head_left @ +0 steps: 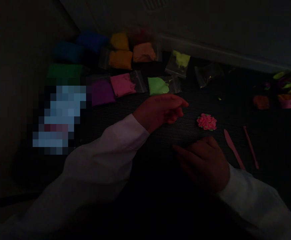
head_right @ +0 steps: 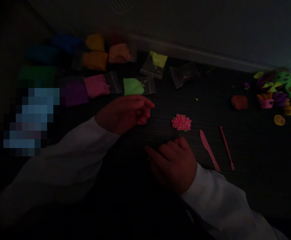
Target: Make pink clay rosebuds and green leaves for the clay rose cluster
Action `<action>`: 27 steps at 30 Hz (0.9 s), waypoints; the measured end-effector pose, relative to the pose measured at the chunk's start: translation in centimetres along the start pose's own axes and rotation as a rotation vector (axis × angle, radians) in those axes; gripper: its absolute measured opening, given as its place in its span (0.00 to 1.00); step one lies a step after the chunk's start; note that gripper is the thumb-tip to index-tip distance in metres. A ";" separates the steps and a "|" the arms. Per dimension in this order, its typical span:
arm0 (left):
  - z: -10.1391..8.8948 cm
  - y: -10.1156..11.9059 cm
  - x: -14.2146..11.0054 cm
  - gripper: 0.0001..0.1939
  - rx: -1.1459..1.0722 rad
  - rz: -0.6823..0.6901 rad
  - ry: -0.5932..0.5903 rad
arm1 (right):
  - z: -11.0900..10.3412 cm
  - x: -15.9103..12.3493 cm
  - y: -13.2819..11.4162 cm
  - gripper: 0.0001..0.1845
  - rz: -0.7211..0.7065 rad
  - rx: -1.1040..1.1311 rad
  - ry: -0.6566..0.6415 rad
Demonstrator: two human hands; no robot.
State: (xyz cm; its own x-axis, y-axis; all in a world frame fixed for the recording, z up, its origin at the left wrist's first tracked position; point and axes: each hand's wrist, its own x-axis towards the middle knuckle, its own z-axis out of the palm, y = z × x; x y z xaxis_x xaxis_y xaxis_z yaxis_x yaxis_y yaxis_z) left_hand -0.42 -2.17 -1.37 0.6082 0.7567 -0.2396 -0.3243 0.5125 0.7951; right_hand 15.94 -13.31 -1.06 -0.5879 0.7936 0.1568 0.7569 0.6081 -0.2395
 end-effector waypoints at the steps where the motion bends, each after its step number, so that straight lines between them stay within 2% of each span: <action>1: 0.0 0.0 0.0 0.08 0.001 0.002 0.003 | 0.0 0.0 0.0 0.15 0.009 -0.001 0.003; 8: 0.0 0.0 0.0 0.08 0.003 -0.007 -0.002 | 0.2 0.1 0.1 0.15 -0.012 0.019 -0.012; 12: 0.1 0.1 0.0 0.08 0.005 0.003 0.009 | 0.2 0.1 0.0 0.15 0.037 -0.007 -0.010; 17: 0.0 0.0 0.0 0.08 0.002 0.000 -0.004 | 0.1 0.1 0.0 0.16 -0.028 0.016 -0.037; 21: -0.1 -0.1 0.1 0.09 -0.004 0.000 -0.014 | 0.1 0.1 0.1 0.16 0.035 -0.020 -0.018; 27: 0.0 0.0 0.0 0.08 -0.008 -0.005 0.000 | 0.1 0.0 -0.1 0.16 -0.051 0.007 -0.045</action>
State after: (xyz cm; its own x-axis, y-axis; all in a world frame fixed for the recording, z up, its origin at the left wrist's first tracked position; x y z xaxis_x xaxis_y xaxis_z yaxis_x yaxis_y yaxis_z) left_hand -0.40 -2.15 -1.39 0.6096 0.7544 -0.2436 -0.3271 0.5192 0.7896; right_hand 15.80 -13.41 -1.15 -0.6383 0.7594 0.1256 0.7236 0.6477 -0.2386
